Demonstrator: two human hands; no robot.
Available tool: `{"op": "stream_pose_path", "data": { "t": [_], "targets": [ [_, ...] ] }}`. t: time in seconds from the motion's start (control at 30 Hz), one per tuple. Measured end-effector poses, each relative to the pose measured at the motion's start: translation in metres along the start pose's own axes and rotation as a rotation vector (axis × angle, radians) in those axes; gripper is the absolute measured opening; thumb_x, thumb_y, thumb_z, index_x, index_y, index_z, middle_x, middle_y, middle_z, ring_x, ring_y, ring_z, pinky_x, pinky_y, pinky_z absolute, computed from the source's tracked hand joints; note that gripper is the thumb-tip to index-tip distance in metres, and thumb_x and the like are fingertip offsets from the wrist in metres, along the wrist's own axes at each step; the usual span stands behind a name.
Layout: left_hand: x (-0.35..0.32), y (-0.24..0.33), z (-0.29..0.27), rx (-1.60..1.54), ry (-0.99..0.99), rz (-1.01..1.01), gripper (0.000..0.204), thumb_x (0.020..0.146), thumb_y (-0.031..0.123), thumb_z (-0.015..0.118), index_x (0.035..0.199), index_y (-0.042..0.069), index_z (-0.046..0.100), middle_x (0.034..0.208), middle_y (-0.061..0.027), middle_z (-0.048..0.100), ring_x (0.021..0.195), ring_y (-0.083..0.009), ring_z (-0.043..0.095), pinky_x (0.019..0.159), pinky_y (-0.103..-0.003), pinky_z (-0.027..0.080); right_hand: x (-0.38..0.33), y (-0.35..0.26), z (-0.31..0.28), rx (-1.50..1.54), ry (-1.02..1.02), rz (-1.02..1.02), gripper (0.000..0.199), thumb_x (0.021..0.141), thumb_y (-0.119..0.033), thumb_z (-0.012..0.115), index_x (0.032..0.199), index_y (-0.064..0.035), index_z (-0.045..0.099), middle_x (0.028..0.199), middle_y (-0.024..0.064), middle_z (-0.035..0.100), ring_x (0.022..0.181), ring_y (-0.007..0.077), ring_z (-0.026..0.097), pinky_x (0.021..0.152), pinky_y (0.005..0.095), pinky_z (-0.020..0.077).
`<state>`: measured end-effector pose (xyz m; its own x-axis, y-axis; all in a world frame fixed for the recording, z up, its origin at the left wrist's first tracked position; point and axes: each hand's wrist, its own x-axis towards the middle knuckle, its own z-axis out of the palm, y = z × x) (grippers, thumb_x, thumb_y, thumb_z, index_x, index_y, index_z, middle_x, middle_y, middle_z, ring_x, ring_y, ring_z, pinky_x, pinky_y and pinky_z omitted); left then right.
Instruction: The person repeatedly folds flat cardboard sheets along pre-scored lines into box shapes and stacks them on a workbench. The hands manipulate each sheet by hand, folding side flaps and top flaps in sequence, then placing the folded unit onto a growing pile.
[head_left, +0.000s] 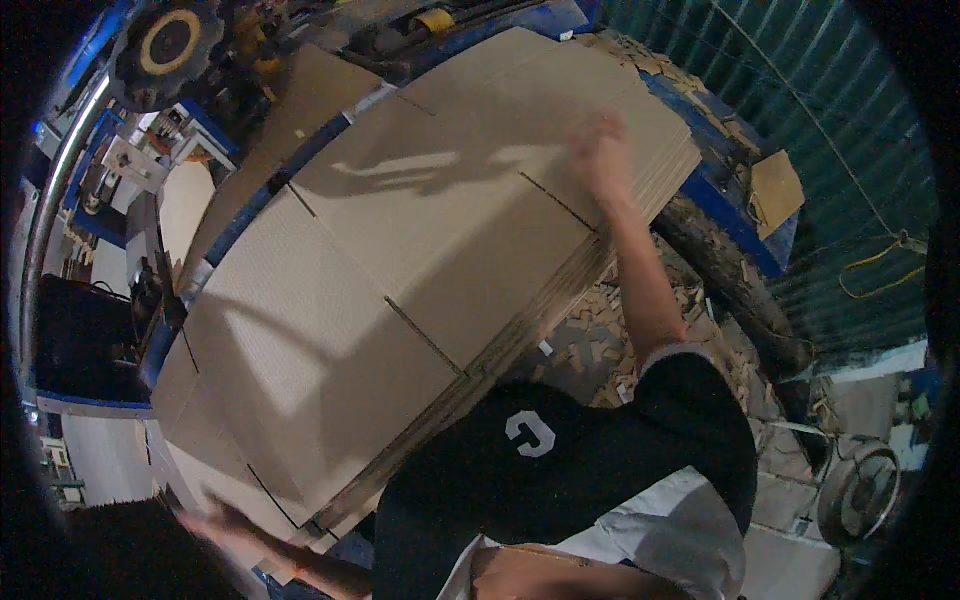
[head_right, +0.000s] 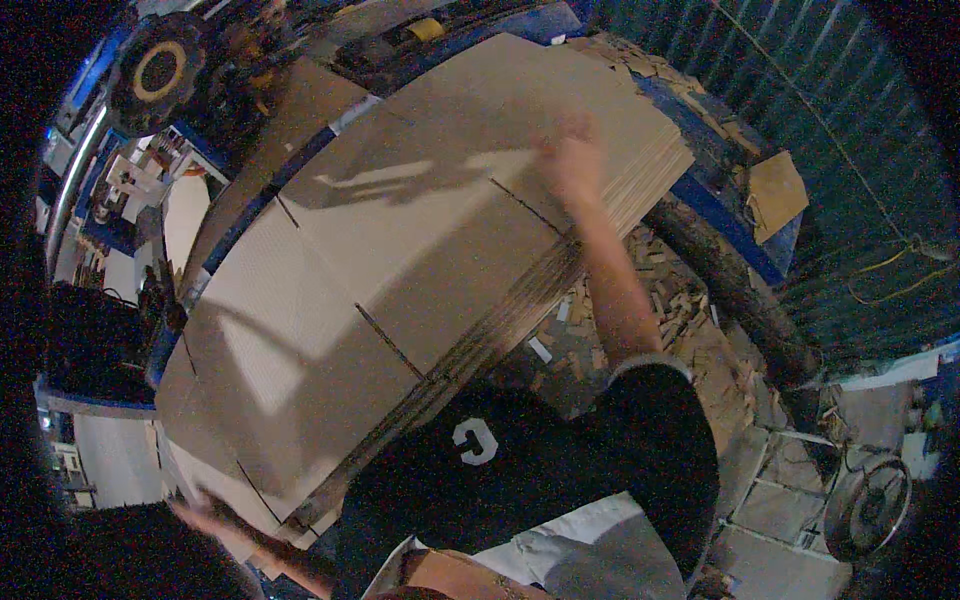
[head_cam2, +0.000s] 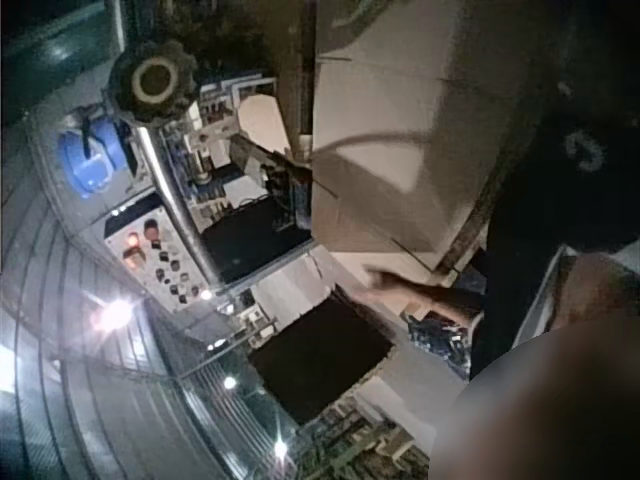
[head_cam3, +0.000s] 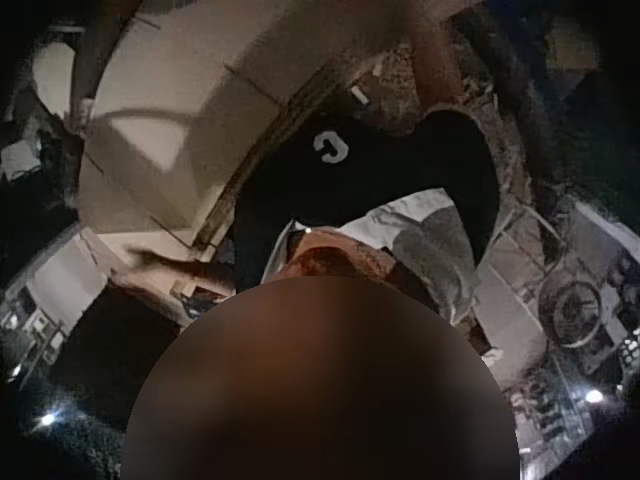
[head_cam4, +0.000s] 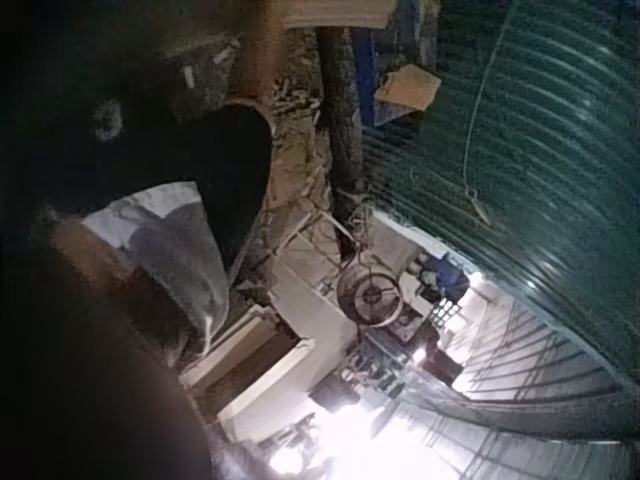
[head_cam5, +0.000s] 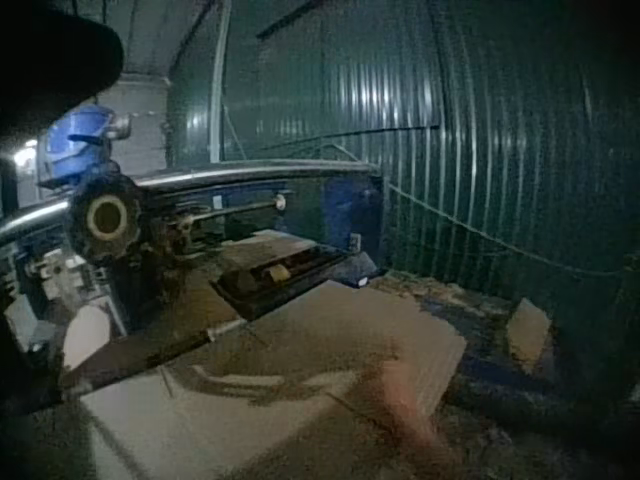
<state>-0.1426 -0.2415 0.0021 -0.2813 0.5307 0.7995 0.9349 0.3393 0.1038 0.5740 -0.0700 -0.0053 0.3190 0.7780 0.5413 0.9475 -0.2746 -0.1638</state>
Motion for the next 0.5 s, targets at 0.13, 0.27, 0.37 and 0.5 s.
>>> {"op": "stream_pose_path", "data": {
  "t": [0.13,0.27,0.37,0.5],
  "targets": [
    [-0.071,-0.065,-0.012,0.329,-0.138,-0.964,0.086,0.066,0.058,0.067,0.113,-0.01,0.046,0.104,-0.0234,0.058,0.081,-0.0345,0.059,0.071,-0.037,0.049,-0.039,0.073,0.01,-0.104,-0.025,0.331,0.063,0.083,-0.04,0.052,0.125,0.0056,0.041,0.128,0.0237,0.043,0.125,0.0382,0.034,0.104,0.0443,0.0255],
    [-0.078,-0.056,0.012,0.119,-0.188,-0.718,0.077,0.07,0.049,0.067,0.114,-0.01,0.045,0.104,-0.0223,0.057,0.083,-0.0324,0.058,0.072,-0.038,0.049,-0.046,0.081,0.027,-0.129,-0.088,0.34,0.06,0.082,-0.041,0.052,0.127,-0.0009,0.043,0.13,0.0231,0.042,0.125,0.0386,0.033,0.105,0.0452,0.0251],
    [-0.061,-0.036,0.008,0.023,-0.118,-0.662,0.07,0.072,0.042,0.066,0.114,-0.01,0.044,0.105,-0.0216,0.056,0.085,-0.0308,0.058,0.072,-0.038,0.049,-0.042,0.07,0.027,-0.124,-0.064,0.342,0.056,0.081,-0.035,0.053,0.125,-0.0011,0.044,0.129,0.0233,0.042,0.126,0.0388,0.032,0.104,0.0455,0.0255],
    [-0.046,-0.031,-0.019,-0.166,0.05,-0.695,0.062,0.076,0.033,0.065,0.114,-0.01,0.043,0.106,-0.0205,0.055,0.086,-0.0288,0.057,0.073,-0.039,0.049,-0.032,0.064,0.022,0.132,0.257,0.328,0.05,0.079,-0.02,0.059,0.122,0.0027,0.045,0.127,0.025,0.044,0.124,0.0402,0.034,0.102,0.0466,0.0281]
  ]
}}
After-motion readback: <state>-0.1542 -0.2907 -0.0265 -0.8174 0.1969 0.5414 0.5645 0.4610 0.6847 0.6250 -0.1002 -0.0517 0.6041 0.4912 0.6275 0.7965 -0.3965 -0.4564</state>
